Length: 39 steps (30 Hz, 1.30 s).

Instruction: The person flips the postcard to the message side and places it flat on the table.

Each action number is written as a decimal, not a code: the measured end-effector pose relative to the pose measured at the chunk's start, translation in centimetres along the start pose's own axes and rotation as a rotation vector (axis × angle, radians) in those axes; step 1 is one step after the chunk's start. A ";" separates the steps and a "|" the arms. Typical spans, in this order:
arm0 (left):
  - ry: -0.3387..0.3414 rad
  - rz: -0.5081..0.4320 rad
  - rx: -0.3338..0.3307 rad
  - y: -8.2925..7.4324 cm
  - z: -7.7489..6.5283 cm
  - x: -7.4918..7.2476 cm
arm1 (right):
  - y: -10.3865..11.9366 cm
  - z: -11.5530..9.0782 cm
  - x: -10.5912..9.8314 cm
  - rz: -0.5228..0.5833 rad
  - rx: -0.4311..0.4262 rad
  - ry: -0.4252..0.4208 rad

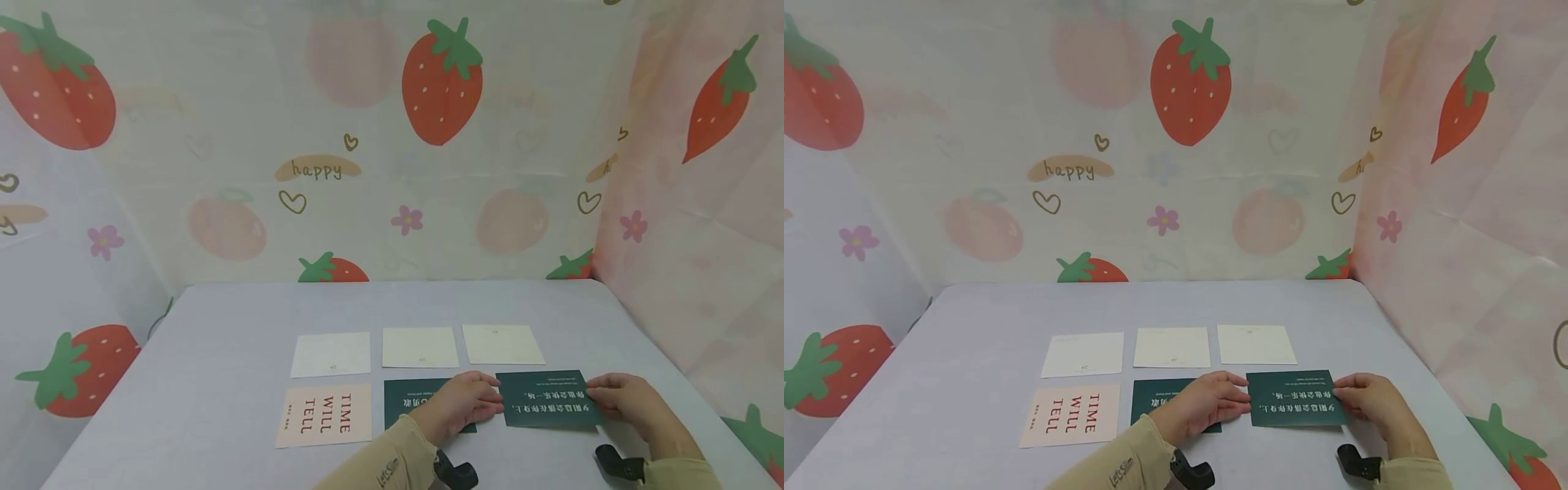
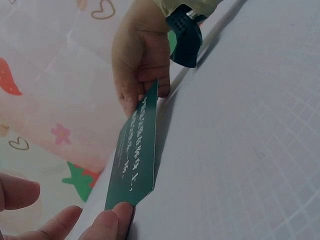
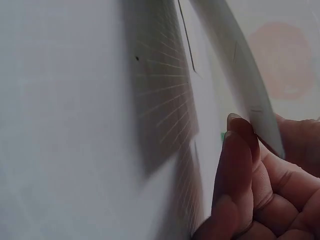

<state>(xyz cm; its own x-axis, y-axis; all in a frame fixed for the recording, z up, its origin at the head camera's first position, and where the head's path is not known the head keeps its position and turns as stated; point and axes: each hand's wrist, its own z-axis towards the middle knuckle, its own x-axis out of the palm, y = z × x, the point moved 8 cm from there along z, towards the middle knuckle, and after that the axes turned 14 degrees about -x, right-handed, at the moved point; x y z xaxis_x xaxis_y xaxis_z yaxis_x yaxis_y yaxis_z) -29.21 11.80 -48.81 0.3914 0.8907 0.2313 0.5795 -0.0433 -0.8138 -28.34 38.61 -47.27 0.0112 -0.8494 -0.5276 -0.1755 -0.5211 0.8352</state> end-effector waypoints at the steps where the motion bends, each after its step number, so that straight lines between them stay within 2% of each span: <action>1: 0.004 0.000 -0.001 0.0 0.0 0.0 | 0.0 0.0 0.0 -0.012 0.004 0.002; 7: 0.015 0.004 -0.001 -0.2 -0.2 0.1 | -0.2 0.1 0.2 -0.038 0.015 0.022; 17: -0.004 -0.010 -0.021 0.1 0.2 -0.2 | -0.2 0.1 0.4 0.029 0.012 0.025; 31: 0.008 -0.005 -0.043 0.2 0.1 -0.2 | 1.1 -0.1 -0.1 0.057 -0.064 0.015; 39: -0.035 0.074 0.039 -0.6 0.0 -0.4 | 1.9 0.0 0.1 0.069 -0.090 0.018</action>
<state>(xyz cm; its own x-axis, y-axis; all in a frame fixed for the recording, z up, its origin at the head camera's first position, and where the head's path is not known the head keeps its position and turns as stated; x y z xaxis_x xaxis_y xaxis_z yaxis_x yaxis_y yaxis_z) -29.76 11.46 -48.43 0.4066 0.9010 0.1512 0.5215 -0.0930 -0.8482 -28.64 37.52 -45.70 0.0196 -0.8845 -0.4661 -0.0870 -0.4659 0.8806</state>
